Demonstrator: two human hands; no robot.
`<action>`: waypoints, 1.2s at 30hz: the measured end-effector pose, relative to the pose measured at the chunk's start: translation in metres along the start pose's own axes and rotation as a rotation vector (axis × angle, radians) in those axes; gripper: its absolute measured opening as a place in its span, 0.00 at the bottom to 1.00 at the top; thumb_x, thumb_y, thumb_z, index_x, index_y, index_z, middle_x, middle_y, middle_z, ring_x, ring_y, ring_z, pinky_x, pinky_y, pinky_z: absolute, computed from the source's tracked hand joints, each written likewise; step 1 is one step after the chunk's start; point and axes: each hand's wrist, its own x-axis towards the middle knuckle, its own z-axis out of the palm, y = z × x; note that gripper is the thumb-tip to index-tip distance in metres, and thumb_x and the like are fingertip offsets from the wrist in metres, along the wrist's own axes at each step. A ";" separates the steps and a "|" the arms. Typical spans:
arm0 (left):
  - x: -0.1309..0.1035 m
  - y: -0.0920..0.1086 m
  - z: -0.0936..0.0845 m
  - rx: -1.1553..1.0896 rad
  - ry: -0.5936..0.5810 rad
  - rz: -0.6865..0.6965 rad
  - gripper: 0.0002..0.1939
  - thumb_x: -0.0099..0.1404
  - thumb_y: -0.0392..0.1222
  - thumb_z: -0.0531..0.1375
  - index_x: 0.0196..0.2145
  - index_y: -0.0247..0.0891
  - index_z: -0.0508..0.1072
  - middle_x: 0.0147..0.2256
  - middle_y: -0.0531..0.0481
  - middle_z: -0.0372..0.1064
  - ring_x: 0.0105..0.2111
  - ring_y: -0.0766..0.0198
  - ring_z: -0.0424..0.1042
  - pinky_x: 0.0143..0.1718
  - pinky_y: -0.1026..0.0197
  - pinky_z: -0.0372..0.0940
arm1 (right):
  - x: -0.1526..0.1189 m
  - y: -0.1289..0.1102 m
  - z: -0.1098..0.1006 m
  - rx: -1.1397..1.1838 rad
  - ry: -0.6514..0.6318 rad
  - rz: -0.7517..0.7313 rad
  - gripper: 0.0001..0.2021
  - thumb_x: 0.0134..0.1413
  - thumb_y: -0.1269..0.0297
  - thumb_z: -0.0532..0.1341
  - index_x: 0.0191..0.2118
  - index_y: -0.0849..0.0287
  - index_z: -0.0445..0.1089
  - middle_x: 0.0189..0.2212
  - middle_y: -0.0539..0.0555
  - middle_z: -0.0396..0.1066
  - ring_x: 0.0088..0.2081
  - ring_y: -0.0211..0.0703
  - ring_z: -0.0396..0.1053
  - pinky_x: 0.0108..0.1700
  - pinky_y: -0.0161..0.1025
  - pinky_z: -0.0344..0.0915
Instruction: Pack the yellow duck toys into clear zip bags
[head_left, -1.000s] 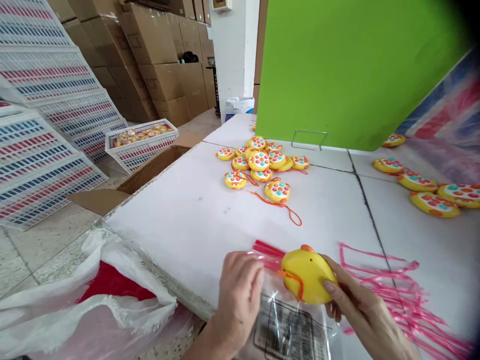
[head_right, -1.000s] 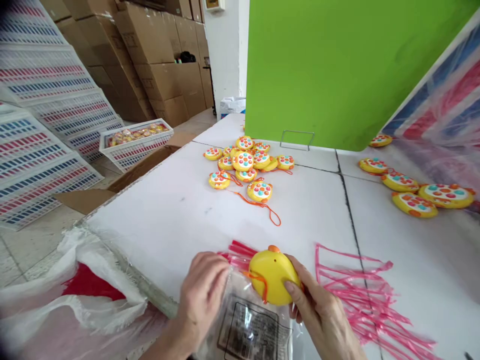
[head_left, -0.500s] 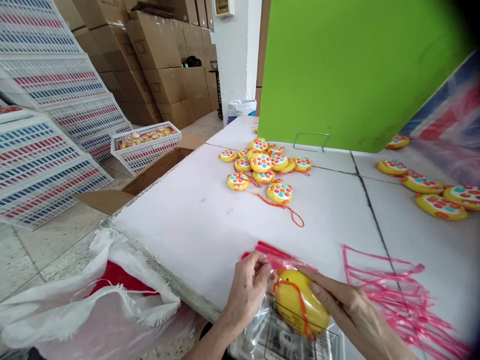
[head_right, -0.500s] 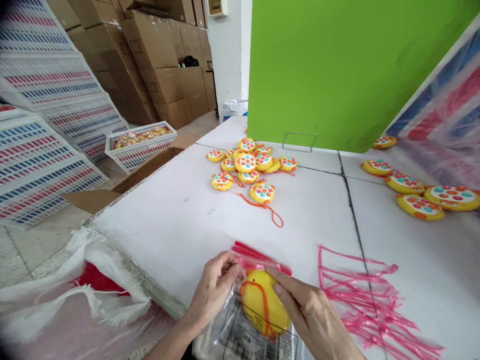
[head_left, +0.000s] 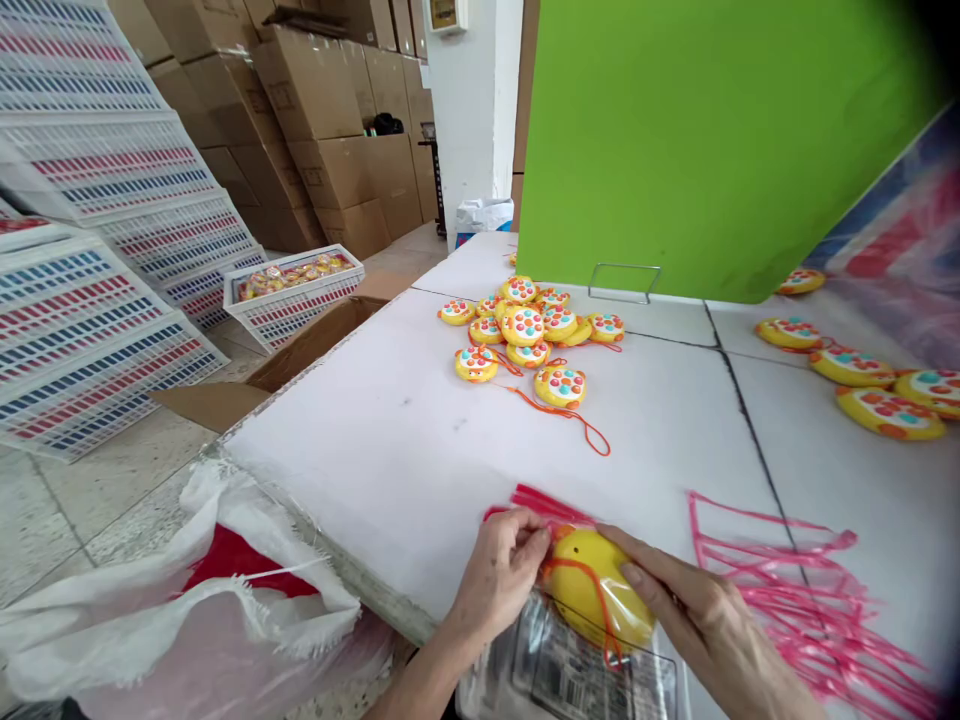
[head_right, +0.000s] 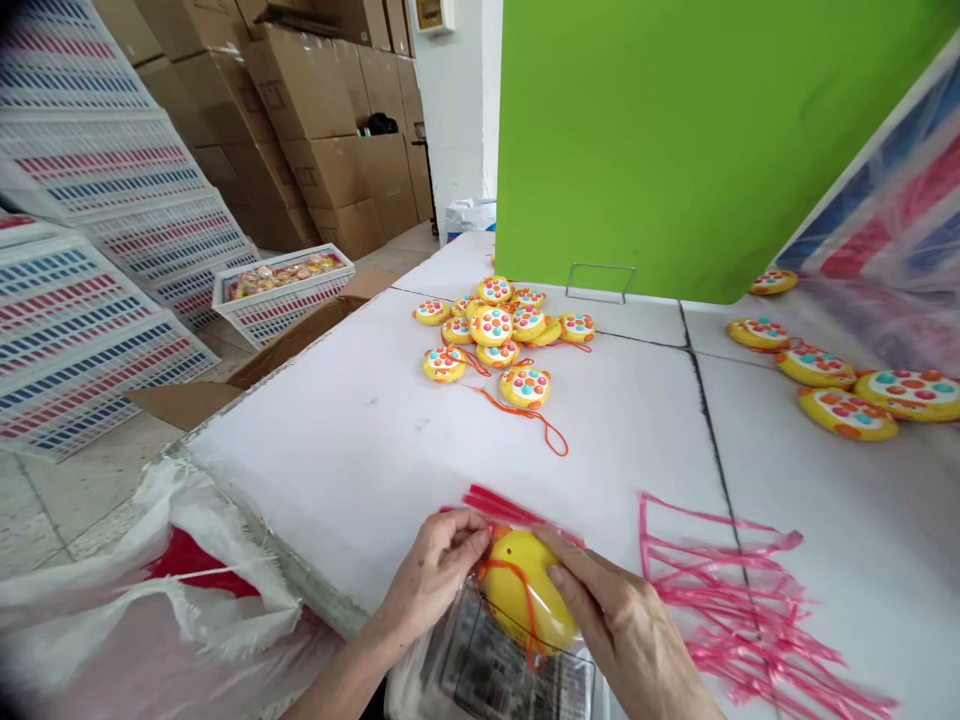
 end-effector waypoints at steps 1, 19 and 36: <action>0.002 -0.002 0.002 -0.028 0.005 -0.013 0.12 0.63 0.46 0.55 0.27 0.35 0.69 0.25 0.49 0.69 0.25 0.63 0.69 0.24 0.66 0.62 | 0.000 -0.001 -0.001 -0.015 -0.032 -0.009 0.19 0.66 0.57 0.47 0.57 0.50 0.64 0.47 0.52 0.74 0.46 0.41 0.73 0.45 0.32 0.70; -0.003 0.014 0.004 -0.163 -0.077 0.054 0.11 0.61 0.36 0.53 0.23 0.35 0.69 0.22 0.53 0.62 0.24 0.66 0.63 0.27 0.65 0.57 | 0.037 -0.049 0.024 -0.315 0.202 -0.181 0.13 0.64 0.65 0.49 0.35 0.55 0.69 0.31 0.52 0.73 0.33 0.42 0.71 0.32 0.36 0.63; -0.008 -0.006 -0.002 -0.013 0.034 0.040 0.11 0.66 0.45 0.51 0.29 0.39 0.66 0.29 0.47 0.72 0.29 0.59 0.73 0.30 0.61 0.66 | -0.043 0.089 -0.057 -0.270 0.544 0.484 0.07 0.49 0.54 0.59 0.30 0.49 0.71 0.26 0.53 0.76 0.25 0.47 0.73 0.27 0.40 0.64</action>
